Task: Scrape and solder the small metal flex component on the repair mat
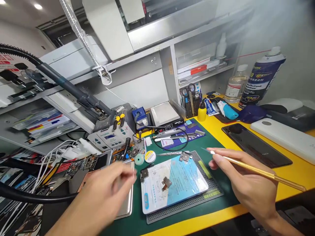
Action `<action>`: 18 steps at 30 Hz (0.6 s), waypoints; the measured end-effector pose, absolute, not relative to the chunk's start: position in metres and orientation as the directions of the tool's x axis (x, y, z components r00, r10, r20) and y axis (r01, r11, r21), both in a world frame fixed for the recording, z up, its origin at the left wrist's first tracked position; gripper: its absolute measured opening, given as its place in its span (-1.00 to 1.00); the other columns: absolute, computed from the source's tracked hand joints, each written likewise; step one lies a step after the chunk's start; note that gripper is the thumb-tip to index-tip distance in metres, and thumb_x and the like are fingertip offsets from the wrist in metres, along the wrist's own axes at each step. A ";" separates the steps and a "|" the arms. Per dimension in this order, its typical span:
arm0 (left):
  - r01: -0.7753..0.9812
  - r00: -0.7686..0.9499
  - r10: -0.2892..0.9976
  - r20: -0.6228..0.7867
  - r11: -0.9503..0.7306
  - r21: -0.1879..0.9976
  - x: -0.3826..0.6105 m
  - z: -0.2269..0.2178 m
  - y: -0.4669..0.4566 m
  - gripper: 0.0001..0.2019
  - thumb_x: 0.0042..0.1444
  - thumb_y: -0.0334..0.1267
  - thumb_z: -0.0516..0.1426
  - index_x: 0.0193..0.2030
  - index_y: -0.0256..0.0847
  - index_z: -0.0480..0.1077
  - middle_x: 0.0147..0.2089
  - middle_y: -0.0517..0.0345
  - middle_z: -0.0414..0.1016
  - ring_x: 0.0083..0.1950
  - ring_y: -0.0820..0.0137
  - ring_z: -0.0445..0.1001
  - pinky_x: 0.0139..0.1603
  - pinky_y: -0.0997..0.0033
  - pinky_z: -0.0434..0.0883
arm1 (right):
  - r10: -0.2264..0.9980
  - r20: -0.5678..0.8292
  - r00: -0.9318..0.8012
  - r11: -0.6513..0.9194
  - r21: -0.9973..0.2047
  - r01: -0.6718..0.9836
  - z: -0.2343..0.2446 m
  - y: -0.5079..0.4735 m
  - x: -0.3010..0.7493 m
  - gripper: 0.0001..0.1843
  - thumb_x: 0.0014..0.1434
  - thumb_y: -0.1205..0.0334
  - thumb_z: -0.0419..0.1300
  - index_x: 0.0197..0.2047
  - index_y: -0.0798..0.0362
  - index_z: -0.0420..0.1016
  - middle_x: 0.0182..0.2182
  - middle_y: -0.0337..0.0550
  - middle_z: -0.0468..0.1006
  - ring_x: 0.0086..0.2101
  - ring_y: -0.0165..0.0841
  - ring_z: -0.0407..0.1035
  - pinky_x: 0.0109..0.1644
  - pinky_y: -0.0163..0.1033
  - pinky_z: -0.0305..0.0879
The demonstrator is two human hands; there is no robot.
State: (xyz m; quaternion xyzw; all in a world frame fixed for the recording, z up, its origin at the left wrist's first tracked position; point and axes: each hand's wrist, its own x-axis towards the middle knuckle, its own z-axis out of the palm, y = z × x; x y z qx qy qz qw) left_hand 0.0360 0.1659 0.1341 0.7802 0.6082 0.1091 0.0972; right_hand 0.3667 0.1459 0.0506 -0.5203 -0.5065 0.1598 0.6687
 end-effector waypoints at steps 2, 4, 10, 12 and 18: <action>0.892 0.427 0.903 0.042 -0.428 0.143 0.082 0.139 0.209 -0.72 0.42 -0.10 0.04 -0.01 -0.09 0.55 -0.03 0.12 0.66 -0.06 0.28 0.61 -0.01 0.26 0.54 | 0.741 0.493 0.456 0.409 -0.870 0.276 0.049 0.146 0.367 -0.89 0.27 0.26 0.37 -0.16 -0.13 0.73 -0.20 -0.28 0.76 -0.39 -0.44 0.64 -0.18 -0.46 0.62; 0.858 0.507 0.862 0.025 -0.507 0.081 0.116 0.131 0.255 -0.68 0.34 -0.16 0.14 0.16 -0.20 0.48 0.13 -0.01 0.60 0.18 0.17 0.53 0.20 0.14 0.48 | 0.742 0.486 0.462 0.415 -0.874 0.254 0.048 0.146 0.368 -0.88 0.28 0.26 0.37 -0.15 -0.15 0.73 -0.18 -0.28 0.76 -0.37 -0.45 0.64 -0.16 -0.48 0.61; 0.776 0.618 0.782 -0.081 -0.623 -0.097 0.158 0.102 0.326 -0.58 0.32 -0.10 0.24 0.25 -0.20 0.41 0.31 -0.09 0.43 0.31 0.07 0.43 0.28 -0.15 0.44 | 0.755 0.488 0.439 0.421 -0.873 0.247 0.046 0.144 0.369 -0.90 0.30 0.25 0.35 -0.16 -0.15 0.70 -0.16 -0.29 0.75 -0.32 -0.44 0.63 -0.13 -0.48 0.59; 0.768 0.611 0.781 -0.130 -0.624 -0.141 0.168 0.104 0.331 -0.59 0.33 -0.10 0.24 0.24 -0.20 0.41 0.27 -0.08 0.45 0.24 0.11 0.48 0.22 -0.09 0.49 | 0.754 0.490 0.437 0.421 -0.872 0.251 0.045 0.144 0.369 -0.90 0.31 0.26 0.35 -0.16 -0.15 0.69 -0.15 -0.30 0.74 -0.34 -0.46 0.62 -0.14 -0.49 0.58; 0.781 0.520 0.816 -0.255 -0.574 -0.246 0.194 0.113 0.334 -0.62 0.36 -0.10 0.22 0.21 -0.23 0.42 0.12 -0.02 0.54 0.01 0.24 0.59 0.02 0.08 0.59 | 0.745 0.555 0.369 0.460 -0.829 0.319 0.043 0.145 0.374 -0.83 0.31 0.34 0.33 -0.11 -0.14 0.67 -0.12 -0.30 0.74 -0.32 -0.45 0.64 -0.14 -0.49 0.59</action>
